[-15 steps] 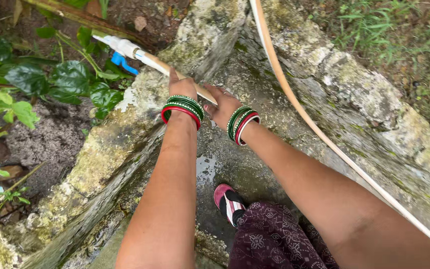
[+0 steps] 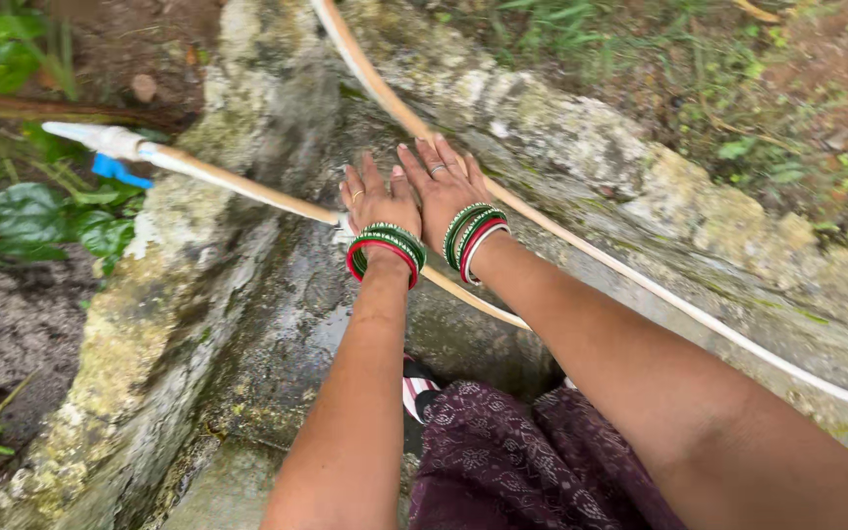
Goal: The person operates a water valve, rinses their hands, and then attaches a hose to water plants in a garden.
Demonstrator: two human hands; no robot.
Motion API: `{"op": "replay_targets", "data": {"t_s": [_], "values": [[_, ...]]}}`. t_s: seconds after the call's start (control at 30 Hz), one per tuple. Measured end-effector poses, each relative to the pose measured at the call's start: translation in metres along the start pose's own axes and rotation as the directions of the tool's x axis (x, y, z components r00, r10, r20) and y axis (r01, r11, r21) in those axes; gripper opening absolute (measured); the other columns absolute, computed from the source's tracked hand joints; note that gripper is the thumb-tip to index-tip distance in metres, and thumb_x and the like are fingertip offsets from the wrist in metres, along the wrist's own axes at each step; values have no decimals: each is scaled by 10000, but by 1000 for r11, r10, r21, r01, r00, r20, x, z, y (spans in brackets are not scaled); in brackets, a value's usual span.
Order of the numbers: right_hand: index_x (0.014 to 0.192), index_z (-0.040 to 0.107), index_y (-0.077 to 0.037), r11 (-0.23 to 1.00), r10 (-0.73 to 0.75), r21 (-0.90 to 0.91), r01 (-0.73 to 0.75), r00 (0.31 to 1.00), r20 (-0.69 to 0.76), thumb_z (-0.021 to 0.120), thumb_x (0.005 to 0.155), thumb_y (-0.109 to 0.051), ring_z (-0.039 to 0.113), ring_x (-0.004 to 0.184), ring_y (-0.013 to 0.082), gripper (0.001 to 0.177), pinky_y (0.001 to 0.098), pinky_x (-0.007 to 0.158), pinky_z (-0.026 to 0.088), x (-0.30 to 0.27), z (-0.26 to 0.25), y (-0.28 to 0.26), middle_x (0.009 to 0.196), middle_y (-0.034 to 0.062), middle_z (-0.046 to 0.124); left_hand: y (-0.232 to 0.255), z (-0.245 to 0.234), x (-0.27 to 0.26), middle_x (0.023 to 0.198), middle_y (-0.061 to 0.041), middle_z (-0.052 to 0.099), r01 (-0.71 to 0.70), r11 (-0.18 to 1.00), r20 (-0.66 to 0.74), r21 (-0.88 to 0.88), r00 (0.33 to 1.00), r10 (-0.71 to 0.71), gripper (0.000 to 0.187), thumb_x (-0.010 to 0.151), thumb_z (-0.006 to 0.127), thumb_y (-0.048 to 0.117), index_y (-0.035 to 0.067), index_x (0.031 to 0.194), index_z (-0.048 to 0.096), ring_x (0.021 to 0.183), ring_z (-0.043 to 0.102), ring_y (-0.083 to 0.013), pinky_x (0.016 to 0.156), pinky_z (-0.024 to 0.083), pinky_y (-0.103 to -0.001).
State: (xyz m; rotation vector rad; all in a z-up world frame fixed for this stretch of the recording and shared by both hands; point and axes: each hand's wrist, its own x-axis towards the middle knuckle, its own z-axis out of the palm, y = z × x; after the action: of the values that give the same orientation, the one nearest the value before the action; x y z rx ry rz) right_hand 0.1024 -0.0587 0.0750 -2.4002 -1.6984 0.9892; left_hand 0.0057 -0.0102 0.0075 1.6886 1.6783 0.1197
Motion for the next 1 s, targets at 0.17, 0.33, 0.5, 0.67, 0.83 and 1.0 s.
{"op": "replay_targets", "data": {"t_s": [0.17,0.33,0.5,0.67,0.83,1.0], "values": [[1621,206,-202,996,88,4,-88,996,-30,557,937,-313,80,1572,299,777,560,1238,73,-41,-3,48,1701,118,143,37,13,-52,1688,-115,188,-60,988,105,139,993,46,641,1025,430,491,211,1590,316,1560,123,-345,1210,162,-607],[1610,203,-193,992,121,29,-119,986,-113,448,1005,-342,79,1562,304,669,554,1222,61,-64,-27,81,1686,127,145,87,26,-74,1689,-112,177,-174,964,126,201,980,151,643,1024,423,489,212,1593,308,1559,115,-341,1216,135,-606],[1612,239,-181,991,128,76,-114,965,-227,388,1035,-346,109,1567,302,618,551,1228,80,-86,-67,97,1688,123,190,140,18,-91,1700,-98,179,-232,949,125,215,970,209,640,1022,426,477,213,1592,306,1564,118,-337,1226,125,-603],[1598,304,-178,988,129,130,-88,927,-352,389,1048,-355,151,1571,299,584,555,1241,103,-108,-111,103,1680,131,238,189,-10,-112,1691,-115,198,-312,921,104,234,950,296,645,1030,422,477,203,1601,299,1562,133,-345,1227,130,-608],[1598,308,-150,993,64,116,-11,882,-467,392,1037,-326,164,1552,324,594,575,1213,113,-127,-157,111,1669,157,248,237,-33,-134,1698,-110,193,-352,906,89,234,936,340,632,1028,422,475,215,1594,315,1570,126,-323,1234,114,-611],[1592,320,-148,994,80,101,-31,850,-521,457,1023,-356,173,1563,332,622,591,1220,138,-139,-196,116,1669,160,258,274,-52,-145,1697,-119,177,-460,860,69,220,887,457,636,1036,425,483,201,1595,311,1569,110,-318,1239,101,-590]]}}
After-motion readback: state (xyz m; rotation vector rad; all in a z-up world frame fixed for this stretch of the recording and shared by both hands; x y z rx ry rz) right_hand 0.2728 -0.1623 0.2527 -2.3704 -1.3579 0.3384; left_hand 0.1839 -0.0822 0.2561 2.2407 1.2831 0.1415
